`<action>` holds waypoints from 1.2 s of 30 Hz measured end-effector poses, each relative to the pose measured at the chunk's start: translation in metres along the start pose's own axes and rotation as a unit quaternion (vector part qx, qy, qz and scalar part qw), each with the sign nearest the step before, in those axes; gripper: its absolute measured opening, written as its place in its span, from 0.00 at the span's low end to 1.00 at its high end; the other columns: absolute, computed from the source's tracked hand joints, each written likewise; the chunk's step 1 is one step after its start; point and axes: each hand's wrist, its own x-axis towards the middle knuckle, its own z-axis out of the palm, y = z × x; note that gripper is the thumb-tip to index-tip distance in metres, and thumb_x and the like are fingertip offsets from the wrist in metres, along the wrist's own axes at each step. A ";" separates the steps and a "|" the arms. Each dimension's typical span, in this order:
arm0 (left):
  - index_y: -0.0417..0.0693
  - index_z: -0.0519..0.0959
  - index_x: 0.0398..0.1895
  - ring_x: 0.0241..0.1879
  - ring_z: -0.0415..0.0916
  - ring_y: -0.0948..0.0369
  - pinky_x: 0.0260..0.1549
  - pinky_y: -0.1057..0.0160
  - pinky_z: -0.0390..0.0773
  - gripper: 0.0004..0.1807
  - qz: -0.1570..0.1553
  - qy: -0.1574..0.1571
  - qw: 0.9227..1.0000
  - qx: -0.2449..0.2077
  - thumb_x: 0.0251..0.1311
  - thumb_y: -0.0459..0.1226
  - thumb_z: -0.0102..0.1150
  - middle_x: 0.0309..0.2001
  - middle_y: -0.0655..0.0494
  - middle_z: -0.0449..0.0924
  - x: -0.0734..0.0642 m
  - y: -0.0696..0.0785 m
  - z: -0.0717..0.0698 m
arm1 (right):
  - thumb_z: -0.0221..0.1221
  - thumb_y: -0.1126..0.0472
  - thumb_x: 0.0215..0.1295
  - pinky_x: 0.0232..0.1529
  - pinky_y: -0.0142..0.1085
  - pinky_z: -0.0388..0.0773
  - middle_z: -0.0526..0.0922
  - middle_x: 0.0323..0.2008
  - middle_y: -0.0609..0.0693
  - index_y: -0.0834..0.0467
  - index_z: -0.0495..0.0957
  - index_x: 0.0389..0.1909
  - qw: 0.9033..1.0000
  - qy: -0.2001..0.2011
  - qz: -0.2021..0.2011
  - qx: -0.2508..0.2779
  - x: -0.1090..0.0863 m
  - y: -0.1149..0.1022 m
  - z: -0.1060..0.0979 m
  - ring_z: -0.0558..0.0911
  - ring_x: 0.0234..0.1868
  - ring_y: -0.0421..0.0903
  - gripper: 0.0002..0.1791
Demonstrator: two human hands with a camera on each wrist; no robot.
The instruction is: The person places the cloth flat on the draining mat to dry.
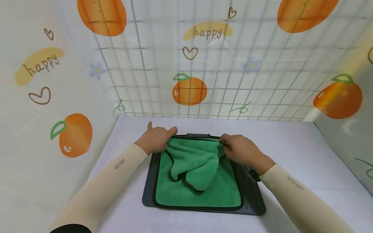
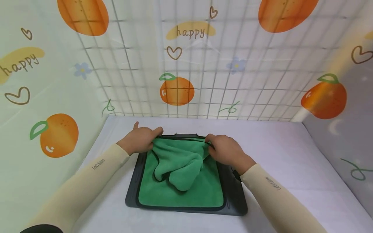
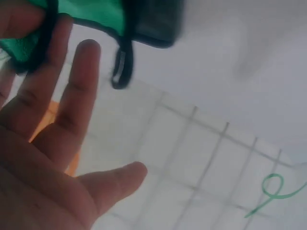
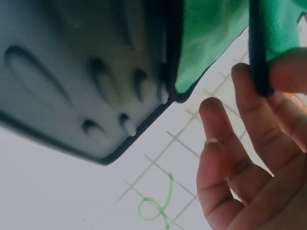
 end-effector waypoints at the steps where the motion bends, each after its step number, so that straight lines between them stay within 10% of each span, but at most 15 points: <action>1: 0.59 0.67 0.61 0.20 0.75 0.60 0.65 0.20 0.54 0.24 -0.008 -0.002 1.000 -0.003 0.65 0.32 0.60 0.18 0.60 0.74 0.000 -0.003 0.002 | 0.61 0.66 0.72 0.27 0.38 0.74 0.80 0.28 0.42 0.58 0.82 0.55 1.000 0.003 0.002 -0.004 -0.001 0.002 0.001 0.74 0.24 0.38 0.13; 13: 0.57 0.70 0.68 0.22 0.76 0.54 0.66 0.20 0.52 0.26 -0.066 0.009 0.998 0.010 0.69 0.32 0.60 0.18 0.57 0.75 0.004 -0.018 0.022 | 0.64 0.63 0.73 0.29 0.44 0.79 0.82 0.30 0.45 0.57 0.82 0.49 0.999 0.001 0.033 -0.036 0.009 0.019 0.020 0.79 0.28 0.43 0.07; 20: 0.60 0.69 0.75 0.56 0.79 0.44 0.64 0.21 0.59 0.29 -0.067 0.044 0.996 0.038 0.73 0.45 0.62 0.55 0.52 0.83 -0.010 -0.015 0.022 | 0.67 0.57 0.71 0.34 0.48 0.80 0.84 0.35 0.47 0.57 0.83 0.51 0.998 0.015 0.017 -0.060 0.001 0.011 0.017 0.82 0.34 0.48 0.12; 28: 0.57 0.75 0.69 0.62 0.71 0.46 0.59 0.22 0.66 0.27 0.063 0.186 0.979 0.053 0.70 0.52 0.64 0.56 0.52 0.77 -0.064 0.017 0.016 | 0.76 0.52 0.60 0.40 0.51 0.81 0.85 0.46 0.49 0.56 0.84 0.52 0.978 0.127 -0.127 -0.106 -0.035 -0.035 0.008 0.83 0.45 0.55 0.22; 36: 0.60 0.83 0.42 0.56 0.69 0.54 0.61 0.22 0.65 0.13 0.197 0.194 0.960 0.047 0.65 0.54 0.71 0.45 0.60 0.73 -0.098 0.066 0.025 | 0.81 0.45 0.52 0.37 0.44 0.72 0.80 0.41 0.42 0.50 0.83 0.46 0.960 0.125 -0.230 -0.101 -0.059 -0.090 0.016 0.78 0.44 0.48 0.24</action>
